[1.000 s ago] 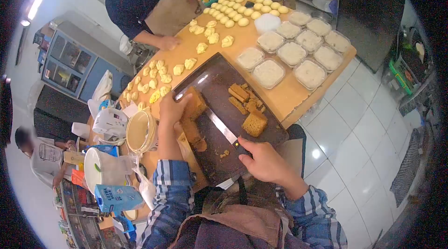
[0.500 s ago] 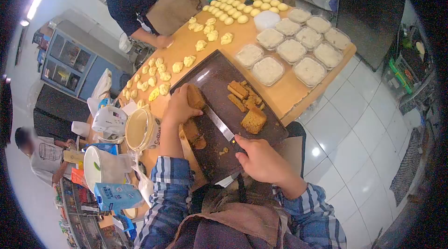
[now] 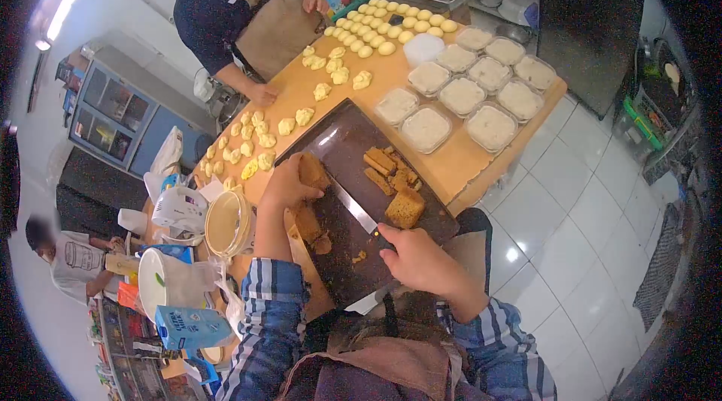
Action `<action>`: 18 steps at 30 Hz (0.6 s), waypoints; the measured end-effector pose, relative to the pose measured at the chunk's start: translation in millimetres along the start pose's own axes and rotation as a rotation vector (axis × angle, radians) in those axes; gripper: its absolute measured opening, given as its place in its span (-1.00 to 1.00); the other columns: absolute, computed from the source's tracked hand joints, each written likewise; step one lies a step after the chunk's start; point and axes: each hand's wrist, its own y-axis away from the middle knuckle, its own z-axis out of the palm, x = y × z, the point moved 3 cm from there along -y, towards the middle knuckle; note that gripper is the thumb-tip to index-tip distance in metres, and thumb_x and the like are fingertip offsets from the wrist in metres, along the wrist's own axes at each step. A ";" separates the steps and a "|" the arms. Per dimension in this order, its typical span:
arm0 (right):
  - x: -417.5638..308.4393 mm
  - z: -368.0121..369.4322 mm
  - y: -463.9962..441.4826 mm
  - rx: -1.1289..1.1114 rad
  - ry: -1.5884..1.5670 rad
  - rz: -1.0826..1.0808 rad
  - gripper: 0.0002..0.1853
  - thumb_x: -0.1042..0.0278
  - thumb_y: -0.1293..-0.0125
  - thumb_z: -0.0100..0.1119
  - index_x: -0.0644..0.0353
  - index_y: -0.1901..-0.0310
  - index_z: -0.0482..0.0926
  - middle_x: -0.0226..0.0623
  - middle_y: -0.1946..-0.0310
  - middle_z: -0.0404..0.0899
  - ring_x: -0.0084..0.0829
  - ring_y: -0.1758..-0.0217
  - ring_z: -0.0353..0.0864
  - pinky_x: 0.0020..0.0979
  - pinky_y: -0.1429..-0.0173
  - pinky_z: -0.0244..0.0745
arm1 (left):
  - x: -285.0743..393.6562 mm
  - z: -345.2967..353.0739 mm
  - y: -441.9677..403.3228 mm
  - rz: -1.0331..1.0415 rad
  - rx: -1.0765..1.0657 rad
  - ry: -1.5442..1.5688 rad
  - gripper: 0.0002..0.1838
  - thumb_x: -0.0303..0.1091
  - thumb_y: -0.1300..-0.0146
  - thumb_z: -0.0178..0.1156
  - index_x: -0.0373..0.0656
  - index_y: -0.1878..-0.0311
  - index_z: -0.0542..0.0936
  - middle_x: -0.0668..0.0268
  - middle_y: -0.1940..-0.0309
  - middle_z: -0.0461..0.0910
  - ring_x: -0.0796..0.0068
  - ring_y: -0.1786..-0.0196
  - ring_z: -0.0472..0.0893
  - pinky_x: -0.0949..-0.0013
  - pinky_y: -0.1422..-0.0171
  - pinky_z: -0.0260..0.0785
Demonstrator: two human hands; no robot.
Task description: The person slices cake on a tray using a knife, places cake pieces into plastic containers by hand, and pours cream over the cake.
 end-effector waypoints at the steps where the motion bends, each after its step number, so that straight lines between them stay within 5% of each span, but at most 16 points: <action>1: 0.1 -0.2 1.4 0.009 -0.004 -0.015 -0.51 0.37 -0.23 0.13 0.42 -0.16 0.41 0.27 0.19 0.55 0.13 0.08 0.58 -0.13 -0.01 0.48 | 0.6 -0.5 0.8 0.000 -0.006 0.007 0.08 -0.22 0.39 0.60 -0.28 -0.30 0.29 -0.06 -0.16 0.45 0.01 -0.23 0.44 0.20 -0.30 0.32; 5: 3.4 -1.9 1.0 0.024 -0.015 -0.070 -0.52 0.37 -0.22 0.13 0.41 -0.16 0.42 0.26 0.23 0.56 0.13 0.12 0.59 -0.13 0.03 0.49 | -1.8 -2.4 0.0 0.019 0.010 0.035 0.05 -0.23 0.39 0.60 -0.28 -0.28 0.32 -0.05 -0.11 0.50 0.04 -0.19 0.49 0.21 -0.28 0.34; 8: 9.0 6.6 -11.8 0.073 -0.007 -0.126 -0.53 0.41 -0.25 0.15 0.37 -0.19 0.42 0.07 0.51 0.60 -0.26 0.61 0.60 -0.35 0.40 0.47 | -6.0 0.1 -2.0 0.036 0.037 0.046 0.02 -0.24 0.38 0.60 -0.28 -0.26 0.34 -0.04 -0.08 0.53 0.06 -0.18 0.51 0.22 -0.27 0.35; 11: 7.5 7.7 -13.9 0.062 -0.019 -0.125 -0.53 0.41 -0.25 0.15 0.36 -0.19 0.41 0.05 0.54 0.58 -0.30 0.65 0.58 -0.36 0.41 0.47 | -6.6 -1.7 -1.4 0.026 0.018 0.056 0.05 -0.22 0.37 0.60 -0.30 -0.28 0.31 -0.07 -0.13 0.48 0.02 -0.21 0.47 0.21 -0.30 0.33; 14: 29.5 14.6 -13.9 0.276 0.149 -0.451 -0.53 0.40 -0.26 0.13 0.35 -0.21 0.40 0.01 0.58 0.56 -0.35 0.68 0.55 -0.37 0.42 0.46 | -9.5 -4.2 -1.5 0.028 0.008 0.070 0.06 -0.19 0.37 0.59 -0.31 -0.29 0.30 -0.09 -0.15 0.47 0.00 -0.22 0.45 0.20 -0.31 0.31; 17: 0.9 1.1 -12.6 0.074 -0.003 -0.085 -0.57 0.39 -0.20 0.13 0.41 -0.10 0.46 0.26 0.25 0.56 0.12 0.12 0.59 -0.11 0.04 0.48 | -12.9 -0.5 -3.9 0.029 -0.001 0.070 0.06 -0.18 0.37 0.59 -0.31 -0.28 0.31 -0.09 -0.13 0.48 0.00 -0.22 0.46 0.20 -0.31 0.31; 18: 1.0 2.0 -15.3 0.064 -0.004 -0.085 -0.55 0.40 -0.23 0.12 0.39 -0.14 0.44 0.15 0.38 0.55 -0.04 0.31 0.57 -0.20 0.18 0.47 | -12.3 -0.7 -5.2 0.030 -0.002 0.067 0.05 -0.18 0.37 0.59 -0.31 -0.28 0.31 -0.09 -0.13 0.48 0.00 -0.21 0.46 0.20 -0.31 0.31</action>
